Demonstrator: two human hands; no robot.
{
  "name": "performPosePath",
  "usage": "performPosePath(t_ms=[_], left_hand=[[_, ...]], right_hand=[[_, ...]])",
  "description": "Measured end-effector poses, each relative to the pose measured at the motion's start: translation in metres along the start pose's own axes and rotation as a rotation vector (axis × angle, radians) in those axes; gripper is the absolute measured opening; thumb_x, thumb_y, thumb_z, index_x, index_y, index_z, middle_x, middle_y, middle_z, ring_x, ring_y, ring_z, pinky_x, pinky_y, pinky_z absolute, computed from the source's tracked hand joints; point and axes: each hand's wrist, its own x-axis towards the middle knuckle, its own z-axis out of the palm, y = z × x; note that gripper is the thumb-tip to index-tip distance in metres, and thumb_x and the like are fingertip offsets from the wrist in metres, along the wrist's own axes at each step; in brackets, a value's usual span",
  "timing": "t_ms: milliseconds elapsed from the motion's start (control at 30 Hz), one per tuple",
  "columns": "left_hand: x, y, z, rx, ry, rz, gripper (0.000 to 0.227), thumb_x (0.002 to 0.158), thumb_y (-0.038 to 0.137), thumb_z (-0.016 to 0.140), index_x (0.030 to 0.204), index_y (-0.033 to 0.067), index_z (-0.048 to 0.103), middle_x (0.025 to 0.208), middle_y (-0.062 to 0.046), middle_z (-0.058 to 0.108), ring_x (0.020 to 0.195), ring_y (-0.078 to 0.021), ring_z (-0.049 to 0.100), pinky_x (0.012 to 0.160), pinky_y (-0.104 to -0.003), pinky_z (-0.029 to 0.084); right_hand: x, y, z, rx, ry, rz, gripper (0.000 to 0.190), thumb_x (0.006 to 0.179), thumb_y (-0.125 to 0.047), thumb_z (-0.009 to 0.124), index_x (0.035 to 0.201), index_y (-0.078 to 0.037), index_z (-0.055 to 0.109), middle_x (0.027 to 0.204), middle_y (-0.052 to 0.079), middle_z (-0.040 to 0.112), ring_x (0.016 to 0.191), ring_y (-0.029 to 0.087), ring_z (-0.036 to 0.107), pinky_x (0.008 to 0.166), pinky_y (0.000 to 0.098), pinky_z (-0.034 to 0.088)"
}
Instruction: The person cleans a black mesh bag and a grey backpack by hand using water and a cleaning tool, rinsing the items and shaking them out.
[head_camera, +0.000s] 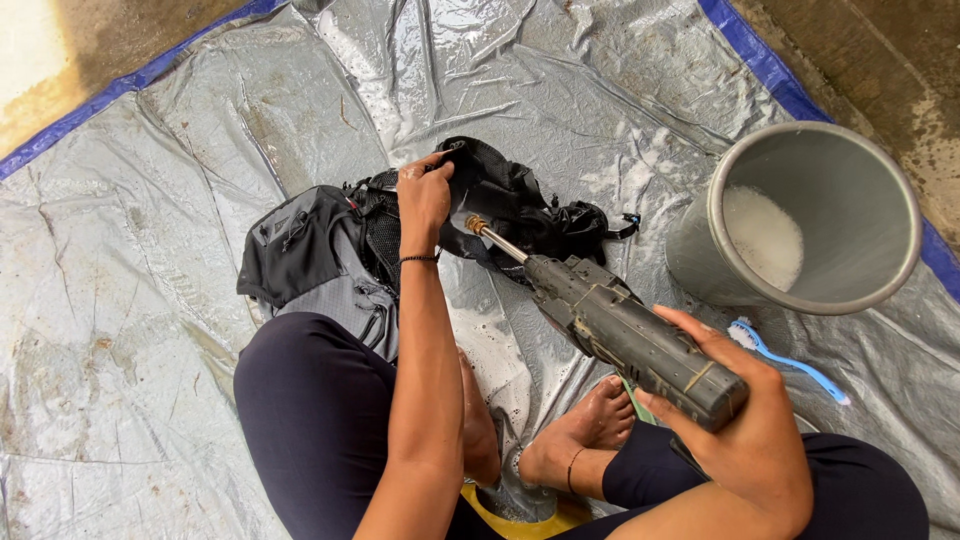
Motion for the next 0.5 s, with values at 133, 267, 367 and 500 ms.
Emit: performPosePath(t_ms=[133, 267, 367, 500], left_hand=[[-0.012, 0.018, -0.003, 0.114, 0.015, -0.033, 0.033, 0.092, 0.020, 0.067, 0.118, 0.0113, 0.085, 0.099, -0.001, 0.078, 0.077, -0.0078, 0.064, 0.064, -0.024, 0.048], [-0.014, 0.021, -0.005, 0.189, 0.042, -0.038, 0.036, 0.090, 0.026, 0.068, 0.120, 0.0128, 0.084, 0.106, -0.001, 0.080, 0.086, -0.0101, 0.067, 0.075, -0.027, 0.049], [-0.017, 0.026, -0.007, 0.156, 0.039, -0.036, 0.035, 0.090, 0.025, 0.068, 0.119, 0.0105, 0.083, 0.096, -0.001, 0.076, 0.077, -0.0094, 0.062, 0.069, -0.028, 0.047], [-0.016, 0.029, -0.011, 0.292, 0.063, -0.007, 0.040, 0.087, 0.033, 0.066, 0.119, 0.0181, 0.084, 0.125, -0.003, 0.078, 0.111, -0.0181, 0.070, 0.096, -0.032, 0.050]], right_hand=[[0.005, -0.005, 0.005, 0.043, -0.026, 0.038, 0.071, 0.073, -0.012, 0.088, 0.142, -0.009, 0.070, 0.139, 0.006, 0.079, 0.129, 0.015, 0.072, 0.111, 0.0296, 0.050], [0.007, 0.005, 0.011, 0.075, -0.050, 0.057, 0.070, 0.074, -0.009, 0.088, 0.141, -0.009, 0.071, 0.140, 0.005, 0.079, 0.134, 0.014, 0.070, 0.113, 0.0302, 0.051], [0.011, 0.004, 0.014, 0.064, -0.071, 0.124, 0.073, 0.073, -0.011, 0.090, 0.144, -0.014, 0.071, 0.137, 0.003, 0.082, 0.127, 0.011, 0.073, 0.107, 0.0278, 0.052], [0.014, 0.009, 0.015, 0.048, -0.070, 0.127, 0.069, 0.075, -0.009, 0.087, 0.142, -0.012, 0.072, 0.140, 0.002, 0.080, 0.131, 0.012, 0.071, 0.110, 0.0278, 0.050]])
